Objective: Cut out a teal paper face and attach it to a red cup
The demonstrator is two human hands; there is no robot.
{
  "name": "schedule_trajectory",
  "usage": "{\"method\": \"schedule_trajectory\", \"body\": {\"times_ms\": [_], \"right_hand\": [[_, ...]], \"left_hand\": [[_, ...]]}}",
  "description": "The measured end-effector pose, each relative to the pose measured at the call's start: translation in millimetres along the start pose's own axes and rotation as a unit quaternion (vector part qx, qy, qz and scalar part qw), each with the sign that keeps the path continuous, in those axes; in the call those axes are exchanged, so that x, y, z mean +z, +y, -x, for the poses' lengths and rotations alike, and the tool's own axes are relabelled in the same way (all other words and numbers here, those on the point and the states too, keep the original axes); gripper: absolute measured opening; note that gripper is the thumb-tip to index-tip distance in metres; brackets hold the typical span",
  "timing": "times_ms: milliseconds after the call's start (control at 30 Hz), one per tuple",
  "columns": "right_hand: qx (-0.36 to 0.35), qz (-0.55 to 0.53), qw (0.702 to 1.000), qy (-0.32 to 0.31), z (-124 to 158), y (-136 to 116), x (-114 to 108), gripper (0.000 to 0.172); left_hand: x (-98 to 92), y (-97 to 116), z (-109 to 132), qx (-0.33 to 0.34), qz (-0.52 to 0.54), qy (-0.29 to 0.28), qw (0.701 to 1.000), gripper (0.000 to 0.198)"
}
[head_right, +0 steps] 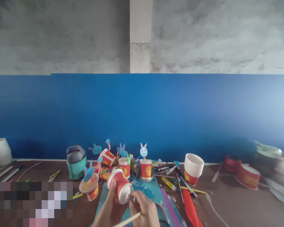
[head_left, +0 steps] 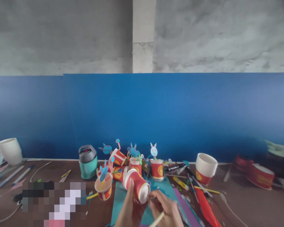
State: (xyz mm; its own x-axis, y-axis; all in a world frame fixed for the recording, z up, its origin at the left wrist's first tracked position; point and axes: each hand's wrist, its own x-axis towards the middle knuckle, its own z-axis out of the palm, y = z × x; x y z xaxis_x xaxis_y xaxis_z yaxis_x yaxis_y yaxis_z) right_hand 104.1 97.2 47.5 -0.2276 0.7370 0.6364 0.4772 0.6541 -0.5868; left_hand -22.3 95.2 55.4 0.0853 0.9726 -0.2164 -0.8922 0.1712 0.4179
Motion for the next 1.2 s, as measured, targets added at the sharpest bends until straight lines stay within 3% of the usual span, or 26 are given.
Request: {"method": "schedule_trajectory", "body": {"times_ms": [100,300,400,467,533,667,767,833,867,967,1033,1100,1200], "right_hand": [[-0.019,0.032,0.999,0.026,5,0,6,0.016],[-0.009,0.056,0.998,0.023,7,3,4,0.017],[0.076,-0.035,0.996,0.038,6,1,6,0.019],[0.16,-0.133,0.978,0.033,3,-4,7,0.025],[0.242,-0.242,0.94,-0.011,-1,-9,4,0.028],[0.411,-0.398,0.81,-0.127,-7,-17,-5,0.035],[0.475,-0.455,0.726,-0.197,-8,-20,-9,0.035],[0.478,-0.479,0.708,-0.203,-9,-23,-10,0.035],[0.457,-0.476,0.729,-0.182,-10,-24,-9,0.035],[0.326,-0.393,0.855,-0.091,-12,-28,-9,0.03],[0.243,-0.29,0.924,-0.058,-13,-29,-12,0.024],[0.172,-0.177,0.968,-0.052,-13,-27,-15,0.017],[0.098,-0.058,0.991,-0.064,-13,-24,-22,0.013]], "left_hand": [[-6.0,-8,-4,-0.014,-0.006,-0.031,0.999,0.032],[-11.6,-20,-7,0.039,-0.035,-0.012,0.999,0.035],[-9.9,-23,-6,0.094,-0.045,-0.005,0.995,0.038],[-7.9,-25,-4,0.133,-0.054,-0.01,0.99,0.042],[-6.8,-26,-1,0.164,-0.066,-0.016,0.984,0.044],[-10.7,-24,6,0.202,-0.119,-0.011,0.972,0.051],[-13.9,-17,11,0.215,-0.187,-0.001,0.958,0.058],[-12.4,-14,14,0.219,-0.192,0.006,0.957,0.059],[-10.6,-13,15,0.22,-0.18,0.008,0.959,0.056],[-3.2,-14,15,0.219,-0.133,0.01,0.967,0.046],[0.5,-16,14,0.208,-0.113,0.014,0.971,0.044],[2.1,-17,13,0.197,-0.102,0.018,0.975,0.048],[1.7,-17,12,0.202,-0.104,0.001,0.974,0.059]]}}
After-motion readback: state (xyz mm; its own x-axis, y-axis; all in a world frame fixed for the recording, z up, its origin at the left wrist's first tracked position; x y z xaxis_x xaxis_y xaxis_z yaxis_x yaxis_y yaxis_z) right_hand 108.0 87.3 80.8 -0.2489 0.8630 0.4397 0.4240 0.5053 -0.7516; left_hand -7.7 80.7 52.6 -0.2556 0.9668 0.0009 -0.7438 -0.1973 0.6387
